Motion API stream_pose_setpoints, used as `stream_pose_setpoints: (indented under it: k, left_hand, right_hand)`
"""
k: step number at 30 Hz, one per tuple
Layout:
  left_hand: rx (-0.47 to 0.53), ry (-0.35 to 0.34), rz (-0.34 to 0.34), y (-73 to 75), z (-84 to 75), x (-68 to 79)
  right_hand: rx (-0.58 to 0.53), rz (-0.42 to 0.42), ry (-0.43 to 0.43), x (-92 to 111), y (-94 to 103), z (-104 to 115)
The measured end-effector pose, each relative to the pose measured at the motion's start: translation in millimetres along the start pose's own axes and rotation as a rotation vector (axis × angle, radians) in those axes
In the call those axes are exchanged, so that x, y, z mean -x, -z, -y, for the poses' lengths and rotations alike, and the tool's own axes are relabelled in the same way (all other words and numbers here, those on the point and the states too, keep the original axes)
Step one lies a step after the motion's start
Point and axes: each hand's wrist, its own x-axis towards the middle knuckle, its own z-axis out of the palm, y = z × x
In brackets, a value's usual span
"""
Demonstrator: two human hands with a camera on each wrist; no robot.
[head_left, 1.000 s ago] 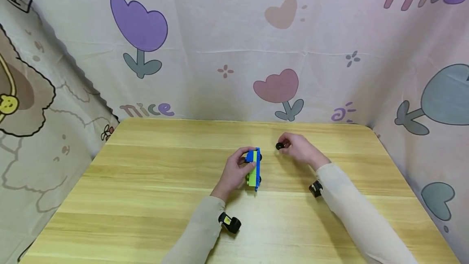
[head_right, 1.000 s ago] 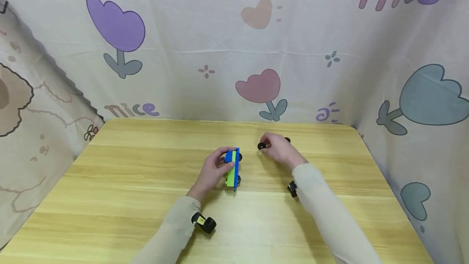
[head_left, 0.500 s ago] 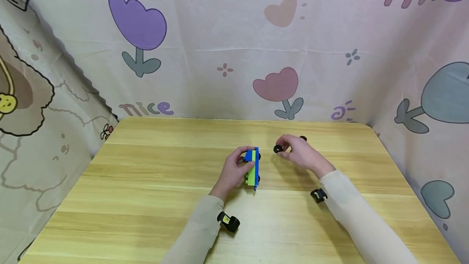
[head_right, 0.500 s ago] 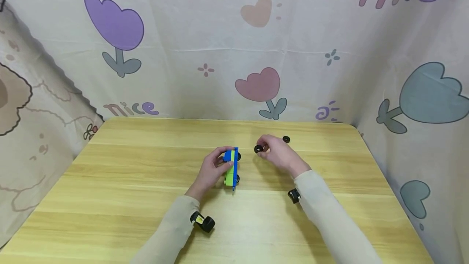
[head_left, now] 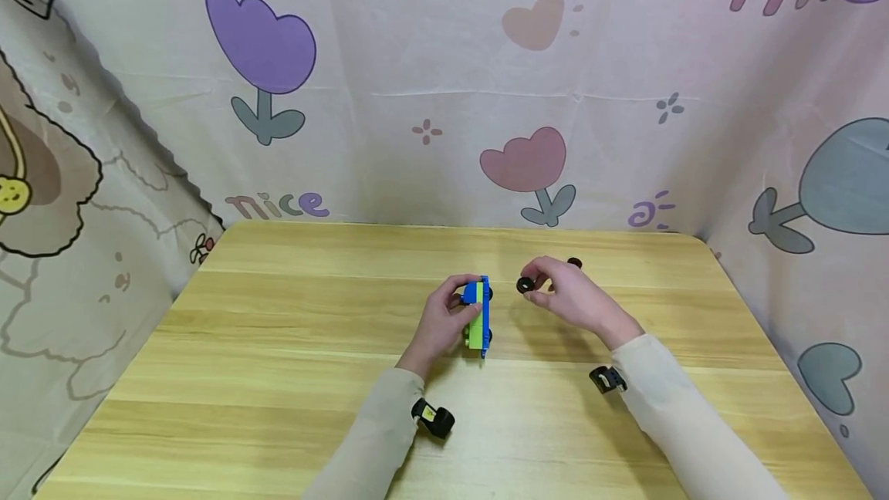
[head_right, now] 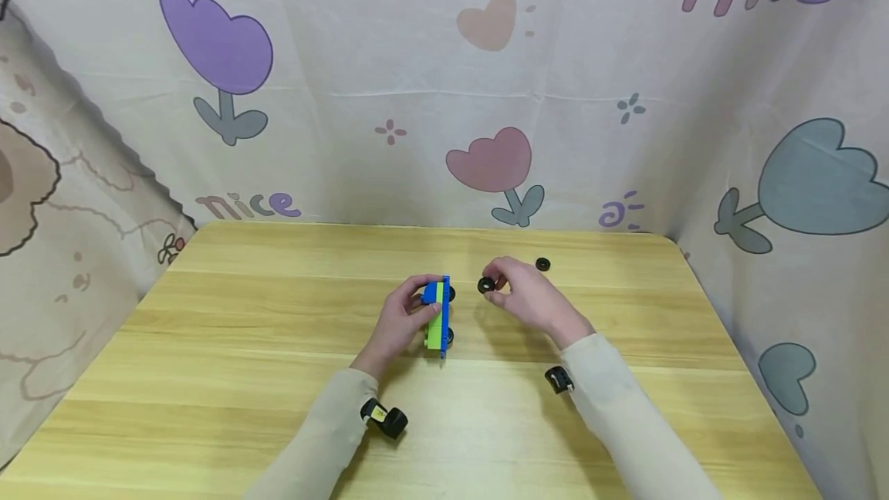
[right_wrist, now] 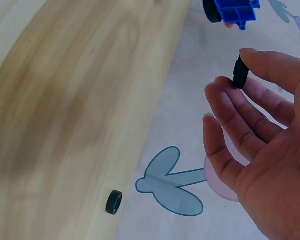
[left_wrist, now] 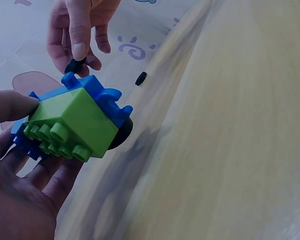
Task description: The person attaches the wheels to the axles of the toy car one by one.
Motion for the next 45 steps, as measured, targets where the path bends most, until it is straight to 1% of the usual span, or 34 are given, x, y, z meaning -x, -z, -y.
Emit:
stream_pose_setpoints:
  k: [7, 11, 18, 24, 28, 36, 40, 45]
  left_hand:
    - [0.011, -0.008, 0.003, -1.5, -1.3, 0.3]
    - [0.022, -0.002, 0.009, -2.4, -1.8, 0.9]
    - [0.001, 0.001, -0.002, -2.9, -1.4, 1.9]
    - [-0.018, 0.003, -0.016, -4.1, 0.7, 2.4]
    - [-0.027, 0.003, -0.020, -5.3, 0.7, 2.4]
    - [-0.033, -0.014, -0.007, -5.4, 0.7, 2.0]
    - [-0.036, -0.010, -0.012, -5.4, 0.0, 2.0]
    - [-0.034, -0.005, -0.010, -5.7, -0.1, 2.4]
  right_hand:
    - [-0.046, -0.027, 0.041, 6, 1.8, 4]
    - [-0.060, -0.043, 0.039, 11, 3.0, 8]
    - [-0.081, -0.052, 0.055, 19, 1.6, 15]
    - [-0.066, -0.051, 0.074, 20, -2.9, 19]
    - [-0.066, -0.066, 0.100, 21, -3.9, 24]
    - [-0.069, -0.074, 0.131, 21, -7.6, 32]
    - [-0.074, -0.079, 0.148, 20, -11.3, 34]
    - [-0.082, -0.079, 0.149, 17, -16.8, 35]
